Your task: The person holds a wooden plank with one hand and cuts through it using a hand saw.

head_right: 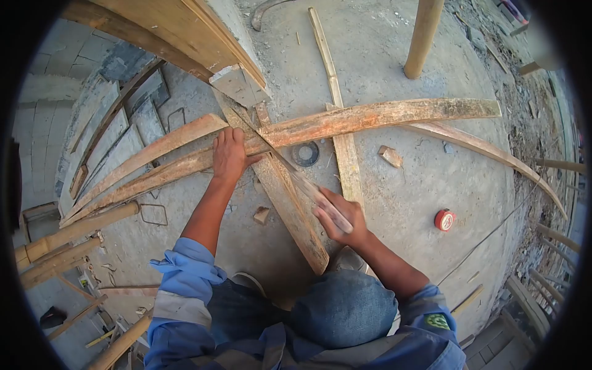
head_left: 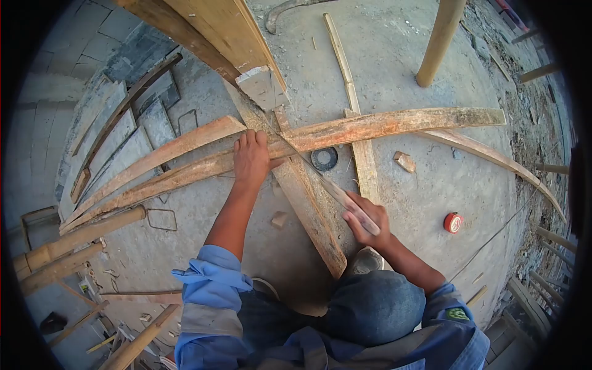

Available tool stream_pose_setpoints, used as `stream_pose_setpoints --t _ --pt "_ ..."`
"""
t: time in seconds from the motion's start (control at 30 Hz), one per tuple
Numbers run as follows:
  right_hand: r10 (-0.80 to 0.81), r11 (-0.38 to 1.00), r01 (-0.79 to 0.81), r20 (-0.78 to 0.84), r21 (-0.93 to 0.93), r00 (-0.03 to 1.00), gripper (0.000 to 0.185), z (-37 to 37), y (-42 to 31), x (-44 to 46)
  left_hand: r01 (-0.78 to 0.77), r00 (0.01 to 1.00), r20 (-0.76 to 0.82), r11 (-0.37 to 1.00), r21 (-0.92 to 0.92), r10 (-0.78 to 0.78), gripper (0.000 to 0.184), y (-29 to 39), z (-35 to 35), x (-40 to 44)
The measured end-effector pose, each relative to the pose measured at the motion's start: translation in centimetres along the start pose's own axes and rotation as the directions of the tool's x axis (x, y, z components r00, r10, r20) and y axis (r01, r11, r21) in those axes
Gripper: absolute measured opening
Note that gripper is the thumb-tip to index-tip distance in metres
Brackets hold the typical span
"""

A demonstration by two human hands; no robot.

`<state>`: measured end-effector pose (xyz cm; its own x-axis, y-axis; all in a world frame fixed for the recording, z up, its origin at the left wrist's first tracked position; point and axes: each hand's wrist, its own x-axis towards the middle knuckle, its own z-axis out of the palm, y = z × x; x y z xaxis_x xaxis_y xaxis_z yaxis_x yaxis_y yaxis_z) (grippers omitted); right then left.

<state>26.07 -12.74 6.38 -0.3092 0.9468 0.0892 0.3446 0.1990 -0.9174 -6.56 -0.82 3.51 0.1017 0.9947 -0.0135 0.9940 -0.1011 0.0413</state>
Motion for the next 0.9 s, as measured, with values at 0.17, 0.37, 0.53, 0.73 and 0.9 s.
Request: stream_pose_setpoints --t 0.17,0.37,0.53,0.73,0.9 --pt "0.037 0.99 -0.025 -0.082 0.142 0.996 0.046 5.6 -0.9 7.7 -0.021 1.0 -0.004 1.0 -0.014 0.021 0.075 0.2 -0.3 -0.9" --pt "0.098 0.995 -0.096 -0.05 0.036 0.994 0.047 -3.2 -1.3 -7.4 0.0 1.0 0.004 0.999 -0.046 0.001 0.076 0.0 -0.2 0.0" --pt "0.048 0.993 -0.042 -0.053 0.109 0.997 0.048 3.8 -0.1 4.7 0.004 1.0 0.017 1.0 -0.024 -0.003 0.074 0.0 -0.1 0.1" --pt "0.091 0.988 -0.086 -0.036 0.128 0.995 0.049 2.5 -1.2 3.5 -0.022 1.0 0.006 0.999 -0.027 0.022 0.075 -0.2 -0.4 0.0" --pt "0.122 0.989 -0.122 0.003 0.081 0.993 0.047 -4.4 -1.1 -7.0 -0.02 1.0 0.004 0.999 -0.026 0.02 0.078 -0.5 0.2 0.6"
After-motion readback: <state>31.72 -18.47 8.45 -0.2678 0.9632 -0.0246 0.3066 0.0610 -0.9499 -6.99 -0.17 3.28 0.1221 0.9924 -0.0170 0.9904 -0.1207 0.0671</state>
